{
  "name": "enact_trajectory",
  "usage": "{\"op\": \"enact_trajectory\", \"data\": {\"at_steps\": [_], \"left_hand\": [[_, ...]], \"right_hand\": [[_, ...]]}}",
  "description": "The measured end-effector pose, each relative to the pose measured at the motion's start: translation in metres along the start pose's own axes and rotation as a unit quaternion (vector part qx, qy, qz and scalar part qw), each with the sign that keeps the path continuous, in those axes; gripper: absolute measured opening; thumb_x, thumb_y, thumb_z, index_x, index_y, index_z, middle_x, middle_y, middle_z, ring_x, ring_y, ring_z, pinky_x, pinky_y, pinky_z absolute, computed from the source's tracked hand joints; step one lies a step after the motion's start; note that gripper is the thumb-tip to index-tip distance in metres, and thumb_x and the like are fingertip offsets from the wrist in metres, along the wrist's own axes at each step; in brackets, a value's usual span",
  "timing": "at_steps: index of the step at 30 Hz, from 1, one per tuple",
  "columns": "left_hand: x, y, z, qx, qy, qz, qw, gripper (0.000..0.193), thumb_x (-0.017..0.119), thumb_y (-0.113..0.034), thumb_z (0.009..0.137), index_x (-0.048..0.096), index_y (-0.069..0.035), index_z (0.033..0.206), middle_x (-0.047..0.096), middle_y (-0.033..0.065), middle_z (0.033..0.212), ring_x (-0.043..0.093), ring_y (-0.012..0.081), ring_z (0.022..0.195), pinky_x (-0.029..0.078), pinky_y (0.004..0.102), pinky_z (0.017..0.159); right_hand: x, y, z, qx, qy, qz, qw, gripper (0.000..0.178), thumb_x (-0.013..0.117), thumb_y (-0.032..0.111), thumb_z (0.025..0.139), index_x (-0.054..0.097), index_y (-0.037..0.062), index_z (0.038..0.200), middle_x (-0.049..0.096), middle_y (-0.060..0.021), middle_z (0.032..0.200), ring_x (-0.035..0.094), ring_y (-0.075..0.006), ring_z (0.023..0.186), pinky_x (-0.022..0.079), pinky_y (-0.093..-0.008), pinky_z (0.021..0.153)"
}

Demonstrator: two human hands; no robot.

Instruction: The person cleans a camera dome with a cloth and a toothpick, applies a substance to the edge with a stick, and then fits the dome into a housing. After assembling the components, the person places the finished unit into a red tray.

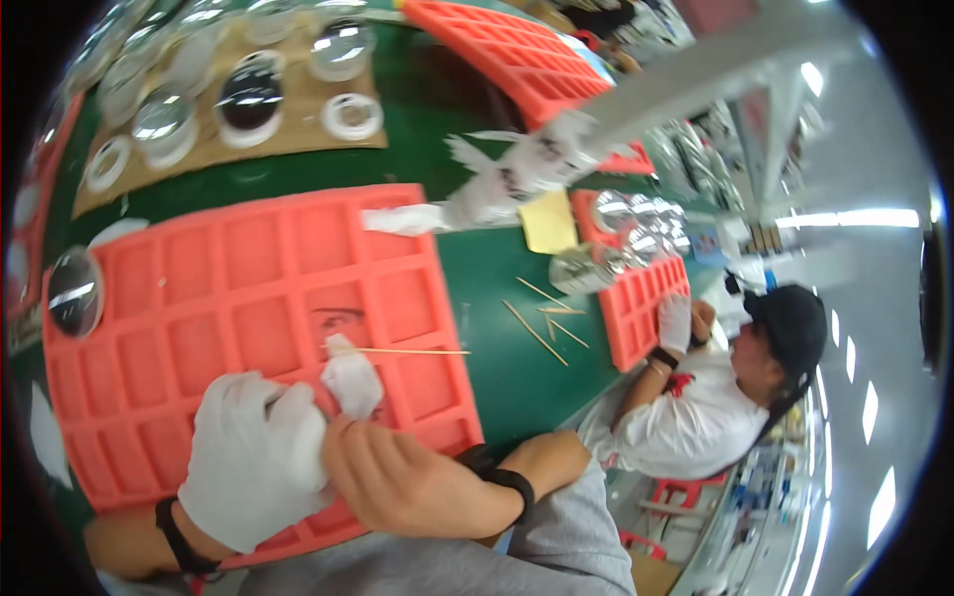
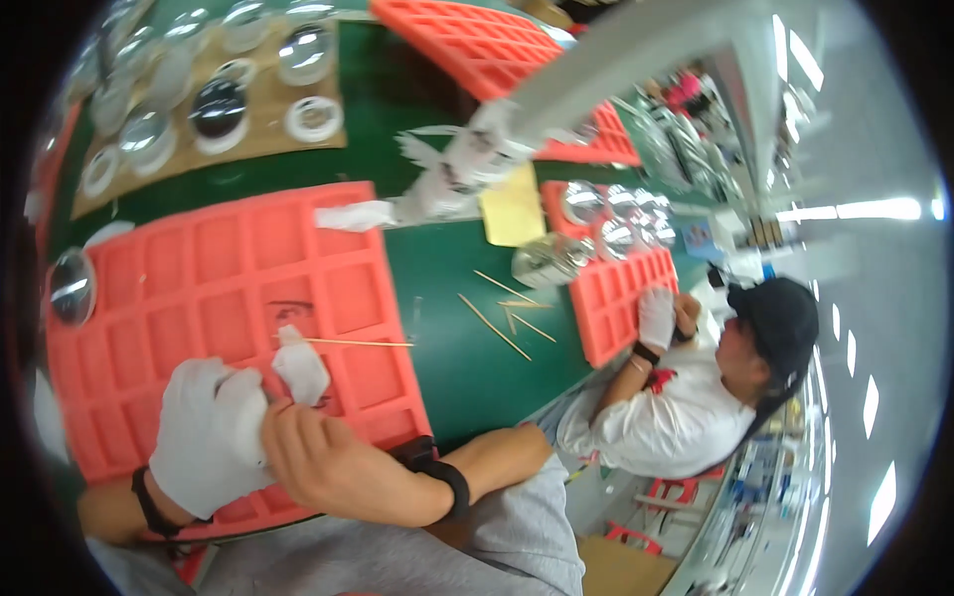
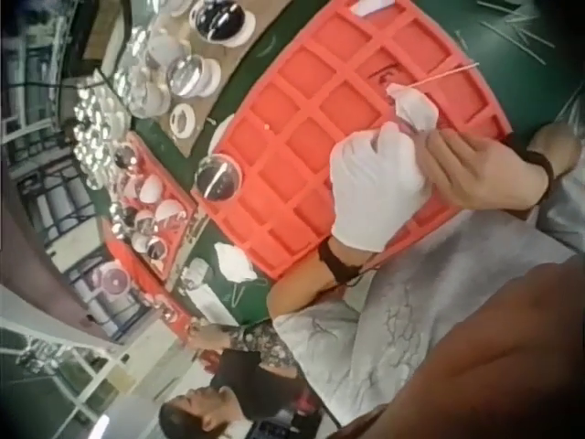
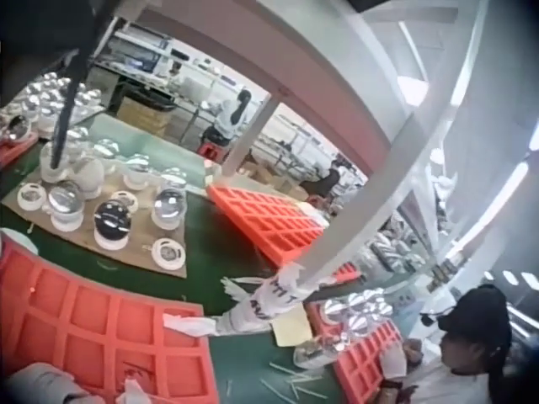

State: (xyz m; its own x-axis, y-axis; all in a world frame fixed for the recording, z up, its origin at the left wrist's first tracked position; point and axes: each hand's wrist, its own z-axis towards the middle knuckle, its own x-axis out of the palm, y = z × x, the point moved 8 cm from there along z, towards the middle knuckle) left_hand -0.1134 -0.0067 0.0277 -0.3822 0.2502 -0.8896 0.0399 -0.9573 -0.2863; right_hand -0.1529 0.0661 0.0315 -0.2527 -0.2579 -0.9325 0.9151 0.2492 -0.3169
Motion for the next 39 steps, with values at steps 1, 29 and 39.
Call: {"op": "enact_trajectory", "data": {"at_steps": [1,29,39], "left_hand": [[0.005,0.001,-0.003,-0.021,-0.006,-0.005,1.0,0.032,0.072,-0.02,0.071,0.06,-0.004,0.095,0.054,0.0123,0.094,0.055,0.0332,0.089,0.046,0.0477,0.078],[0.013,0.016,-0.016,-0.129,0.017,-0.046,0.99,0.058,0.083,-0.029,0.063,0.058,-0.007,0.11,0.053,0.0107,0.103,0.051,0.0322,0.094,0.042,0.046,0.082],[0.01,0.013,-0.013,-0.059,0.016,-0.033,0.998,0.049,0.083,-0.031,0.062,0.062,-0.009,0.1,0.054,0.0108,0.103,0.052,0.0298,0.092,0.042,0.0446,0.079]], "right_hand": [[-0.002,-0.002,-0.004,0.024,0.008,-0.016,1.0,0.027,0.06,0.01,0.079,0.067,-0.005,0.1,0.056,-0.0048,0.078,0.054,-0.0133,0.066,0.039,-0.0247,0.053],[0.029,-0.028,0.017,-0.022,-0.051,0.512,0.857,0.016,0.067,0.011,0.069,0.054,0.0021,0.073,0.05,-0.0119,0.066,0.053,-0.033,0.057,0.044,-0.0437,0.052],[0.026,-0.039,0.016,-0.031,0.003,0.538,0.843,0.012,0.063,0.001,0.068,0.06,0.0023,0.08,0.056,-0.0114,0.07,0.059,-0.0305,0.062,0.048,-0.0401,0.052]]}}
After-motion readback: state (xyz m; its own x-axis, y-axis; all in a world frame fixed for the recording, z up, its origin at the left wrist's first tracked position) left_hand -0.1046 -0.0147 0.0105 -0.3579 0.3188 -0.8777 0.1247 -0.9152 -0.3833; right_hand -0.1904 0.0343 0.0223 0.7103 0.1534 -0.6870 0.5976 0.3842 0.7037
